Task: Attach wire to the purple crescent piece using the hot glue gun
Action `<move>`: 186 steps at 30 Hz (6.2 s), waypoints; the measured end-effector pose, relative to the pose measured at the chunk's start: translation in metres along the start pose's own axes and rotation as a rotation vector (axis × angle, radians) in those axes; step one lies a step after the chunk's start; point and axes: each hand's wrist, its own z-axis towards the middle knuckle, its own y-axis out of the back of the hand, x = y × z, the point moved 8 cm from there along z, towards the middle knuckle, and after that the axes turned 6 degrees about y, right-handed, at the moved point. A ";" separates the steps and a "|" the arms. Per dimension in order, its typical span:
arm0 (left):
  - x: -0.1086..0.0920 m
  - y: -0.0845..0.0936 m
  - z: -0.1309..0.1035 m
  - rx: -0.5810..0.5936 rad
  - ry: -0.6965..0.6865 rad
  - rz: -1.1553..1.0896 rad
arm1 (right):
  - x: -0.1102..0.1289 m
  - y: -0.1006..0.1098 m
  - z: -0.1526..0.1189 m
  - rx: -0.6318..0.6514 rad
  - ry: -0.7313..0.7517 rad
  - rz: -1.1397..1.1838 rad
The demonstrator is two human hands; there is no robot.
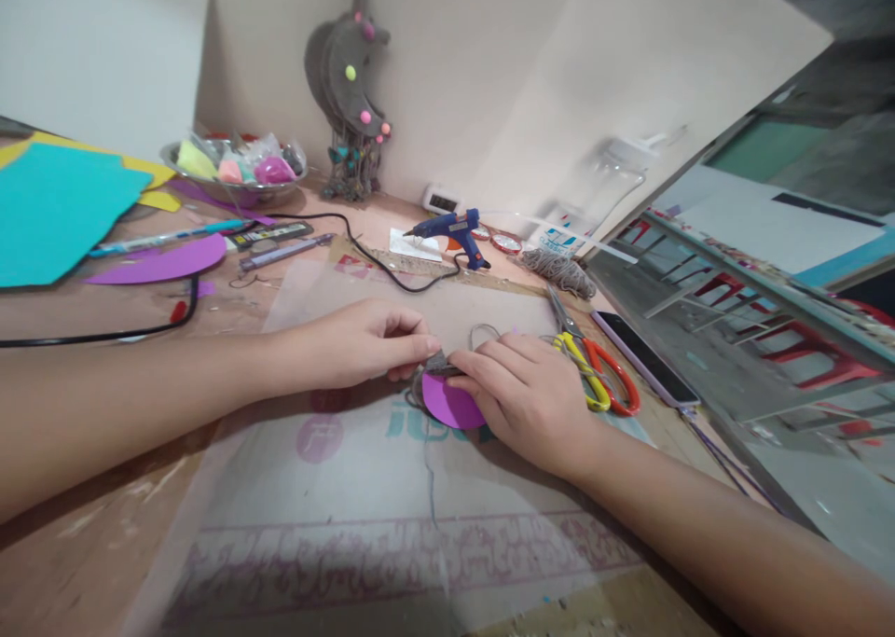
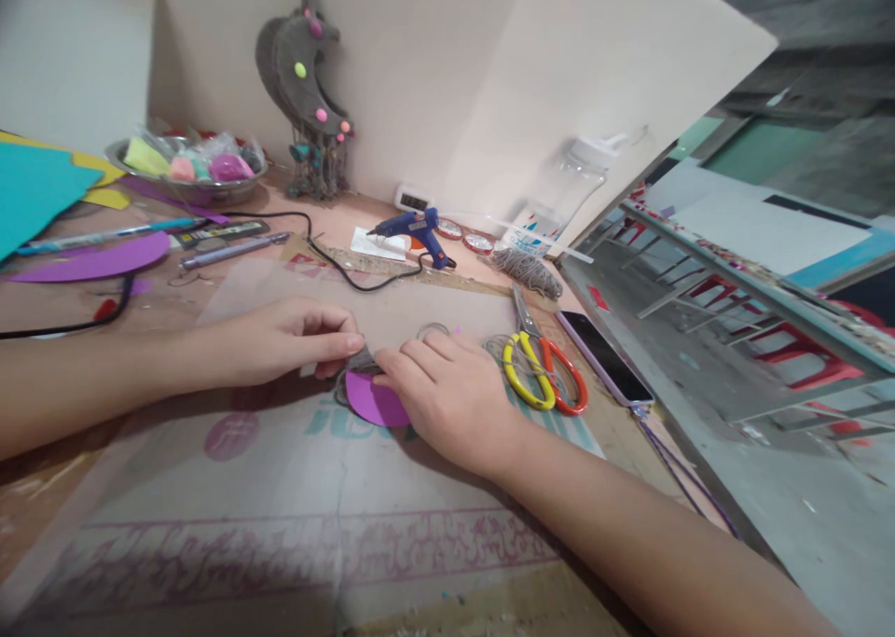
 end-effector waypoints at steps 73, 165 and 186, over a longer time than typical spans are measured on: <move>-0.005 -0.005 -0.001 0.079 -0.099 0.033 | -0.030 -0.017 -0.003 -0.019 -0.204 0.463; 0.001 0.001 0.000 -0.032 -0.055 0.152 | -0.003 0.001 0.002 -0.024 -0.112 0.181; -0.003 0.001 -0.001 -0.048 -0.059 0.216 | 0.006 0.002 0.004 -0.003 -0.030 0.094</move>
